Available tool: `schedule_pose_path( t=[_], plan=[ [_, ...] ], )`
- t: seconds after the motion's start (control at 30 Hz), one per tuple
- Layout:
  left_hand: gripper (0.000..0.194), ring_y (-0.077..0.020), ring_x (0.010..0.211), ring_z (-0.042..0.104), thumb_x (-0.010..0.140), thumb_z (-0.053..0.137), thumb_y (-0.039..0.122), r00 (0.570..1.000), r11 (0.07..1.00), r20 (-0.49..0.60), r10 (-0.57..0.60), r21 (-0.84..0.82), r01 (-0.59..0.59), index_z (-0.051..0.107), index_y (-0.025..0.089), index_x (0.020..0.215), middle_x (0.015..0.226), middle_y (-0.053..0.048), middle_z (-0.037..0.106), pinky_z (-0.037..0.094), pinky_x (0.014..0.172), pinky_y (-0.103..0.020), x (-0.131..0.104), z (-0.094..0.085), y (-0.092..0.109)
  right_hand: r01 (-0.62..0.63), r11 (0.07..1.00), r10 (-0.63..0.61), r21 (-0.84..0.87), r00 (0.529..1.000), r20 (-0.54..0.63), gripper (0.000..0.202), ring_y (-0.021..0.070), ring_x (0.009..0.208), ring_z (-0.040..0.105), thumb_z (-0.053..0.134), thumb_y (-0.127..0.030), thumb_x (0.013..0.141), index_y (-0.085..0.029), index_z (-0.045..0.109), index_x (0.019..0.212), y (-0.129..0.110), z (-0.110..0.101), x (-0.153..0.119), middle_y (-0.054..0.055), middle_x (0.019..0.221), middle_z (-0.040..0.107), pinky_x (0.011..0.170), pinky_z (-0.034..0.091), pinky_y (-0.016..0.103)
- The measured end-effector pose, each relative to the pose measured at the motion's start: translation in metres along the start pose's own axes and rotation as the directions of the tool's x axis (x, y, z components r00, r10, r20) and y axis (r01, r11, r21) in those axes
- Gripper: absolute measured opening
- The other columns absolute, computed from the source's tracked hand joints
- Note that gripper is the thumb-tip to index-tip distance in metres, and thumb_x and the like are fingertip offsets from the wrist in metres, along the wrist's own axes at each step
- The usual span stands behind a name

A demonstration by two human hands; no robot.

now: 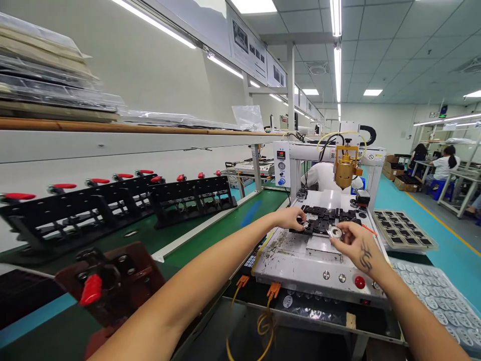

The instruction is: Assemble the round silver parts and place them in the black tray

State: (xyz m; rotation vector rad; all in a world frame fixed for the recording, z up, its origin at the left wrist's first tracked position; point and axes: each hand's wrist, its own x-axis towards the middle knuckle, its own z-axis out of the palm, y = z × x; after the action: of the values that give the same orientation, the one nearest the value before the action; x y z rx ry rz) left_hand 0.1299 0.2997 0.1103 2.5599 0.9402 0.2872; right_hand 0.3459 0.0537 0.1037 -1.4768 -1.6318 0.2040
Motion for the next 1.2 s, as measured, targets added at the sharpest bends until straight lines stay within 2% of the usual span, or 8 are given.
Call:
schedule_pose_path(
  t=[0.23, 0.4, 0.53, 0.67, 0.9, 1.03, 1.1, 1.2],
  plan=[
    [0.036, -0.0293, 0.119, 0.066, 0.081, 0.076, 0.033, 0.948, 0.982, -0.308, 0.075, -0.14, -0.123, 0.073, 0.017, 0.113, 0.127, -0.012, 0.074, 0.049, 0.107, -0.04, -0.044, -0.017, 0.015, 0.098, 0.991, -0.077, -0.087, 0.972, 0.223, 0.038, 0.0177, 0.077, 0.059, 0.076, -0.046, 0.087, -0.013, 0.076, 0.106, 0.016, 0.065, 0.089, 0.003, 0.085, 0.068, 0.07, 0.045, 0.027],
    [0.037, -0.0257, 0.111, 0.068, 0.085, 0.075, 0.036, 0.904, 0.951, -0.424, 0.064, -0.25, -0.184, 0.066, 0.02, 0.117, 0.122, -0.01, 0.074, 0.055, 0.097, -0.04, -0.105, -0.032, 0.028, 0.134, 0.976, -0.058, -0.173, 0.92, 0.387, 0.034, 0.0205, 0.077, 0.064, 0.089, -0.042, 0.076, -0.014, 0.083, 0.095, 0.028, 0.094, 0.131, 0.005, 0.086, 0.073, 0.07, 0.046, 0.028],
    [0.036, -0.02, 0.092, 0.068, 0.085, 0.074, 0.033, 0.866, 0.926, -0.499, 0.017, -0.319, -0.202, 0.062, 0.022, 0.117, 0.107, -0.006, 0.072, 0.059, 0.085, -0.036, -0.154, -0.036, 0.034, 0.163, 0.961, -0.044, -0.222, 0.886, 0.461, 0.033, 0.0204, 0.069, 0.064, 0.084, -0.048, 0.084, -0.016, 0.086, 0.092, 0.03, 0.104, 0.14, 0.004, 0.074, 0.073, 0.067, 0.046, 0.028],
    [0.035, -0.018, 0.089, 0.068, 0.086, 0.074, 0.031, 0.835, 0.912, -0.549, -0.023, -0.354, -0.208, 0.061, 0.023, 0.117, 0.107, -0.005, 0.07, 0.061, 0.079, -0.032, -0.191, -0.031, 0.03, 0.209, 0.947, -0.081, -0.243, 0.89, 0.448, 0.031, 0.0218, 0.077, 0.067, 0.071, -0.044, 0.097, -0.017, 0.087, 0.101, 0.033, 0.107, 0.134, 0.008, 0.085, 0.077, 0.073, 0.048, 0.03],
    [0.036, -0.017, 0.089, 0.07, 0.086, 0.073, 0.028, 0.8, 0.933, -0.599, -0.043, -0.31, -0.182, 0.06, 0.021, 0.119, 0.1, -0.002, 0.072, 0.062, 0.083, -0.032, -0.209, -0.012, 0.038, 0.235, 0.928, -0.126, -0.287, 0.928, 0.351, 0.018, 0.0258, 0.081, 0.066, 0.079, -0.033, 0.091, -0.017, 0.087, 0.095, 0.025, 0.113, 0.138, 0.011, 0.083, 0.073, 0.078, 0.049, 0.034],
    [0.047, -0.0197, 0.096, 0.074, 0.085, 0.077, 0.031, 0.798, 0.93, -0.597, -0.078, -0.332, -0.158, 0.059, 0.02, 0.127, 0.111, -0.006, 0.075, 0.063, 0.091, -0.036, -0.222, 0.016, 0.048, 0.158, 0.936, -0.109, -0.314, 0.98, 0.167, 0.029, 0.0276, 0.099, 0.065, 0.059, -0.03, 0.104, -0.018, 0.079, 0.121, 0.028, 0.07, 0.103, 0.013, 0.104, 0.074, 0.093, 0.049, 0.039],
    [0.048, -0.0213, 0.098, 0.075, 0.086, 0.077, 0.033, 0.81, 0.933, -0.574, -0.115, -0.343, -0.111, 0.06, 0.02, 0.128, 0.112, -0.006, 0.076, 0.062, 0.096, -0.038, -0.236, 0.036, 0.045, 0.087, 0.935, -0.093, -0.343, 0.996, -0.002, 0.033, 0.0271, 0.104, 0.063, 0.049, -0.031, 0.108, -0.017, 0.074, 0.125, 0.039, 0.034, 0.057, 0.013, 0.111, 0.072, 0.096, 0.048, 0.04],
    [0.041, -0.022, 0.096, 0.076, 0.089, 0.075, 0.034, 0.834, 0.94, -0.528, -0.16, -0.34, -0.035, 0.063, 0.021, 0.127, 0.105, -0.005, 0.078, 0.062, 0.095, -0.038, -0.254, 0.072, 0.036, -0.047, 0.914, -0.074, -0.403, 0.957, -0.279, 0.025, 0.0227, 0.085, 0.061, 0.061, -0.037, 0.101, -0.019, 0.074, 0.114, 0.06, -0.01, -0.036, 0.008, 0.097, 0.068, 0.082, 0.049, 0.037]
  ],
)
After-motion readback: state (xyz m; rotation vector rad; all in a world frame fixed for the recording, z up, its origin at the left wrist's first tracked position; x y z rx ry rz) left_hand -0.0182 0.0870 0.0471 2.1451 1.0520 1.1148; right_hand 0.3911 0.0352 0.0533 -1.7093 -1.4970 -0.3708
